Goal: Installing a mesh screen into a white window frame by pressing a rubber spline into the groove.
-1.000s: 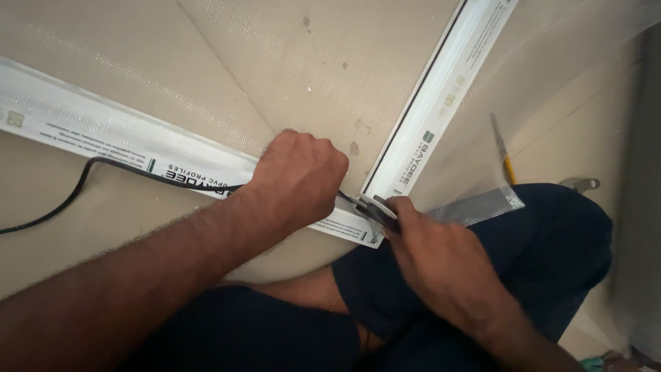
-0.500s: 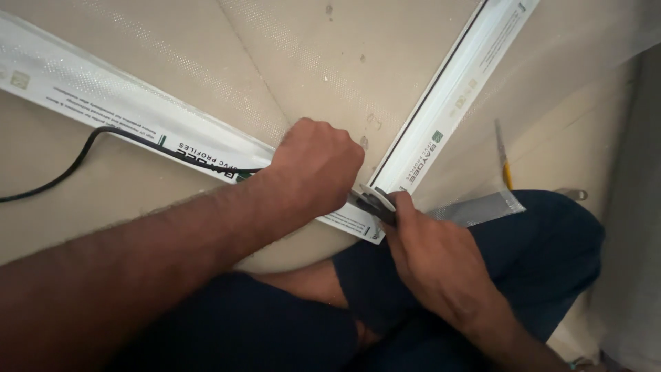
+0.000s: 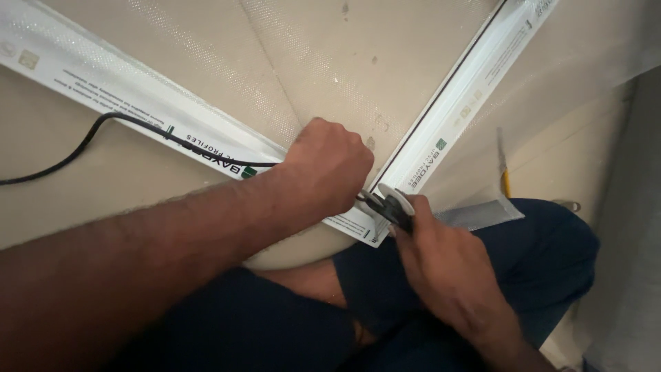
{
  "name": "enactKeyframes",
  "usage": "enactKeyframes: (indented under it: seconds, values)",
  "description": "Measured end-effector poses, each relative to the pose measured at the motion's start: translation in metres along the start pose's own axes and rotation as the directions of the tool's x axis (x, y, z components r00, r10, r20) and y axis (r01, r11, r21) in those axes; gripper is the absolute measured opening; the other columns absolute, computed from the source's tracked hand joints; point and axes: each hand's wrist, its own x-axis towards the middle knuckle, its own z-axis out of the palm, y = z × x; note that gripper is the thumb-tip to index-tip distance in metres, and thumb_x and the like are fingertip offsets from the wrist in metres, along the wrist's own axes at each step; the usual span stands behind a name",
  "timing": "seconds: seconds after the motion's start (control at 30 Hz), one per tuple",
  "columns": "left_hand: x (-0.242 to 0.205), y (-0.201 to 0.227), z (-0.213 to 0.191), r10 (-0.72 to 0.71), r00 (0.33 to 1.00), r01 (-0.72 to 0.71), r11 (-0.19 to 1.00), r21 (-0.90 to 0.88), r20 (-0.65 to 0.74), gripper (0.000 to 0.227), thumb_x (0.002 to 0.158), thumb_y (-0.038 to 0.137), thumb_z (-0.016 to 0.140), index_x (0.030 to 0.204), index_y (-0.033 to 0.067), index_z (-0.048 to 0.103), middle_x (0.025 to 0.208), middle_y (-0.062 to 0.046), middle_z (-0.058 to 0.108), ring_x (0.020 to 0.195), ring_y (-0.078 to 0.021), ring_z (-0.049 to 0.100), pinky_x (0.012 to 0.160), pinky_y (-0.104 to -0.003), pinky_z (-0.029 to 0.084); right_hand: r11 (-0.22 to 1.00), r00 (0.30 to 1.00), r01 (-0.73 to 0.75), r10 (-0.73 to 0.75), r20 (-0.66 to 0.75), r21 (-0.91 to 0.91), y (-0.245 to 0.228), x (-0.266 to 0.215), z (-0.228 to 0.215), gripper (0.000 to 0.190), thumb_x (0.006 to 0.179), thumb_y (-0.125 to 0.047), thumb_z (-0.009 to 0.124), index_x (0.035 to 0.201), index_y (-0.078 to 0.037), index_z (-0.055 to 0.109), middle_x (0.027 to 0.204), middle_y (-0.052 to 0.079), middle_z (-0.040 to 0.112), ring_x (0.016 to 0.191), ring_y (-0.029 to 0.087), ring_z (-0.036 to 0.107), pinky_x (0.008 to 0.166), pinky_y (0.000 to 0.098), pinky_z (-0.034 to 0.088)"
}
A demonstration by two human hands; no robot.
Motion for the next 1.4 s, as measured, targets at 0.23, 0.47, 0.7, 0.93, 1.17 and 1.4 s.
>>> enactKeyframes:
  seconds: [0.23,0.47,0.7,0.93,1.17,1.4]
  values:
    - [0.003,0.0,0.008,-0.01,0.997,0.009,1.0,-0.016,-0.078,0.013,0.081,0.017,0.073,0.09,0.0098,0.078,0.086,-0.015,0.076,0.082,-0.0288,0.076,0.07,-0.04,0.059,0.955,0.932,0.296,-0.293,-0.215,-0.019,0.013,-0.002,0.018,0.05,0.095,-0.026,0.06,0.128,0.01,0.05,0.061,0.019,0.065,0.048,0.035,0.066,0.046,0.048,0.052]
    - [0.002,-0.002,0.009,0.015,0.997,-0.016,1.0,-0.006,-0.075,0.015,0.082,0.02,0.073,0.091,0.0085,0.077,0.086,-0.014,0.076,0.081,-0.0282,0.076,0.069,-0.039,0.059,0.978,0.956,0.202,-0.21,-0.203,-0.058,0.005,-0.001,0.024,0.044,0.096,-0.026,0.059,0.125,0.007,0.052,0.061,0.02,0.066,0.053,0.041,0.065,0.049,0.0527,0.051]
    - [0.0,-0.001,0.006,0.023,0.999,-0.022,1.0,0.02,-0.036,0.016,0.084,0.02,0.072,0.094,0.0083,0.077,0.089,-0.013,0.077,0.083,-0.0267,0.077,0.07,-0.039,0.06,0.987,0.964,0.131,-0.149,-0.219,-0.095,0.002,0.0,0.036,0.04,0.099,-0.027,0.059,0.124,0.004,0.052,0.062,0.019,0.066,0.052,0.039,0.066,0.048,0.0506,0.051]
    - [-0.005,-0.003,0.004,0.023,0.996,-0.022,1.0,0.014,-0.087,0.021,0.086,0.024,0.073,0.1,0.0084,0.075,0.093,-0.014,0.076,0.087,-0.0292,0.076,0.071,-0.04,0.06,0.954,0.933,0.244,-0.28,-0.226,-0.173,-0.002,-0.003,0.032,0.043,0.1,-0.023,0.057,0.128,0.008,0.048,0.065,0.018,0.066,0.05,0.035,0.067,0.045,0.0484,0.052]
    - [-0.01,-0.005,0.013,-0.035,0.988,0.021,0.995,-0.097,-0.15,0.022,0.08,0.021,0.075,0.099,0.0096,0.076,0.094,-0.014,0.075,0.088,-0.03,0.075,0.072,-0.042,0.059,0.935,0.904,0.265,-0.326,-0.277,-0.236,0.0,-0.003,0.037,0.048,0.094,-0.021,0.062,0.127,0.011,0.05,0.073,0.02,0.068,0.056,0.039,0.066,0.048,0.0508,0.051]
    - [-0.008,0.0,0.014,-0.108,0.981,0.084,0.985,-0.151,-0.16,0.014,0.08,0.017,0.073,0.093,0.0114,0.077,0.089,-0.013,0.075,0.087,-0.0287,0.075,0.07,-0.04,0.057,0.917,0.843,0.336,-0.394,-0.366,-0.215,0.007,-0.002,0.039,0.05,0.094,-0.023,0.064,0.128,0.01,0.05,0.065,0.021,0.065,0.053,0.039,0.065,0.049,0.0512,0.05]
